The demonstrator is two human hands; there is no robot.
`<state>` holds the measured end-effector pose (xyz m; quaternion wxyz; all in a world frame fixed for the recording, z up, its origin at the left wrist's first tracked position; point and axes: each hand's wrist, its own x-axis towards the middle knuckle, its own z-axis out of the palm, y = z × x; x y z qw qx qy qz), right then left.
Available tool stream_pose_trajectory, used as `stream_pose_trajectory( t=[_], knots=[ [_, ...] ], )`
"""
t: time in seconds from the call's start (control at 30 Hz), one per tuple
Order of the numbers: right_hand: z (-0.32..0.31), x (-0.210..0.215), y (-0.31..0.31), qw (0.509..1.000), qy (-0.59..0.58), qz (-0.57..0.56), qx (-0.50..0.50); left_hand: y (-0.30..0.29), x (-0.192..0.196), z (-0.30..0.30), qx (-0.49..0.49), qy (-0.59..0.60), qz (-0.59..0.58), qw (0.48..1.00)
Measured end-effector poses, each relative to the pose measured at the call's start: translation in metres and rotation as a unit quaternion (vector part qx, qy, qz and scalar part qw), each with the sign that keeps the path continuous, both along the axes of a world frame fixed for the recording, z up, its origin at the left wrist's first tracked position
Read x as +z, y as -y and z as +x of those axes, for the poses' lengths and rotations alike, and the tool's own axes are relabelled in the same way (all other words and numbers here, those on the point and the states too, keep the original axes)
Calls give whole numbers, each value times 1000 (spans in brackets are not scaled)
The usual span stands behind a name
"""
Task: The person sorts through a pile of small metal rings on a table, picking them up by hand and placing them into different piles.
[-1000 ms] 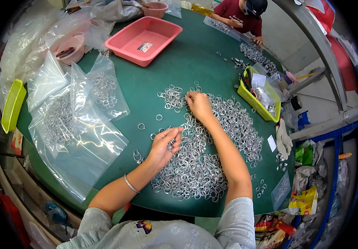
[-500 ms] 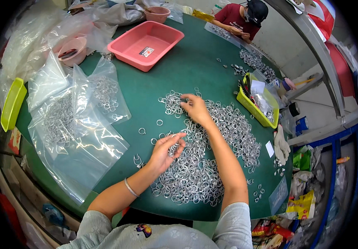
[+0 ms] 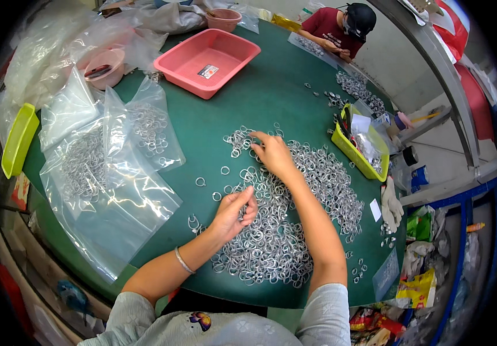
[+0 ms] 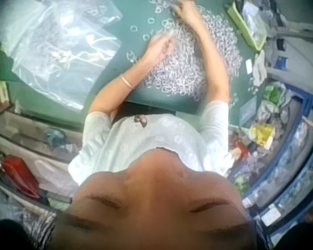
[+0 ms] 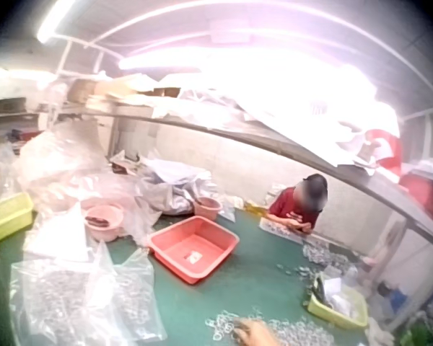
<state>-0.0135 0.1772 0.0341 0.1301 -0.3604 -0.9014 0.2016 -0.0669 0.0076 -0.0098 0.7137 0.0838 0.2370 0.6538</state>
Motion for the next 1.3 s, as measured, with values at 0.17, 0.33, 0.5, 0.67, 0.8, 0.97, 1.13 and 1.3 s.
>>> stream_pose_trajectory(
  t=[0.17, 0.33, 0.5, 0.67, 0.8, 0.97, 1.13, 1.3],
  knots=[
    [-8, -28, -5, 994, 50, 96, -1, 0, 1, -2, -1, 8, 2, 1000],
    [19, -17, -10, 991, -107, -72, 31, 1, 1, 0, 22, 28, 15, 999],
    [26, 26, 14, 873, -127, -468, -48, -1, 1, -1, 93, -25, -12, 995],
    [29, 31, 22, 883, -81, -463, -6, -2, 9, -5, 119, -4, -47, 992],
    [28, -6, 3, 976, -93, -193, 35, -4, -1, -3, 103, 12, -1, 995],
    [16, -13, 16, 993, 80, -59, 59, -2, 0, -6, 111, 35, -3, 993],
    [30, -9, 13, 985, -46, -166, 21, -1, -1, -4, 116, 45, -14, 992],
    [32, 24, 24, 961, -35, -274, -16, 1, 6, -6, 110, 63, -43, 991]
  ],
)
